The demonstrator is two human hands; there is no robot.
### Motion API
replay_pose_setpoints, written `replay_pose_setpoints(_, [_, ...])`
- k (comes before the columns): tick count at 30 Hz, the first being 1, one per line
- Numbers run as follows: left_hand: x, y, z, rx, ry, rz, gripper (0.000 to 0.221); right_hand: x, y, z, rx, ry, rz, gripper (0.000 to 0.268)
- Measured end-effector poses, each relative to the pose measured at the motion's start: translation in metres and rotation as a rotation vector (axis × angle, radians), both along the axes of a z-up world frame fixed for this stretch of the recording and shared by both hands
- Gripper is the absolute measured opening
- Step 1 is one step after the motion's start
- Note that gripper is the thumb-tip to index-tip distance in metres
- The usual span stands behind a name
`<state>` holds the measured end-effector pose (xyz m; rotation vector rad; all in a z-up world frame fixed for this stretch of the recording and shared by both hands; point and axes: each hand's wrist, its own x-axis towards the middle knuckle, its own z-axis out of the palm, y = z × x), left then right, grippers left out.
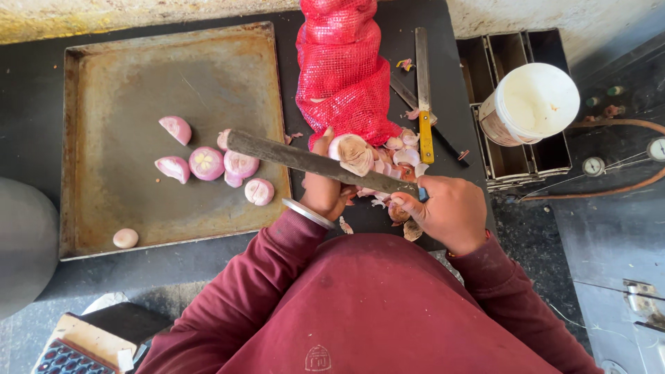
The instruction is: The person removes onions from a red mesh bag and peels the outer skin using a knife and their hands. They then cut the peeled onions into smaller pieces and place them on a metal tray.
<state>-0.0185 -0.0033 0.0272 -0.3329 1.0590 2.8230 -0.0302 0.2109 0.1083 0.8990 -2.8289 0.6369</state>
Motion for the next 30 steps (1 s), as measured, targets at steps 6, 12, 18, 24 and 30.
replay_pose_setpoints(6, [0.006,0.020,-0.005,-0.092,-0.126,-0.028,0.057,-0.001,-0.009,0.011,-0.106,-0.055,0.083,0.059])
replay_pose_setpoints(12, [0.004,0.002,0.002,0.082,0.042,-0.034,0.058,0.005,-0.009,0.018,-0.191,-0.129,0.110,0.058])
replay_pose_setpoints(18, [0.007,0.008,-0.001,0.003,-0.102,-0.051,0.058,0.003,0.001,0.007,-0.078,-0.093,0.087,0.059])
replay_pose_setpoints(24, [0.007,0.002,0.004,0.002,0.077,-0.109,0.058,0.010,0.011,0.002,-0.017,-0.059,0.031,0.066])
replay_pose_setpoints(30, [0.014,0.017,0.011,-0.070,-0.114,-0.095,0.058,0.011,0.005,-0.001,-0.001,-0.015,0.024,0.070])
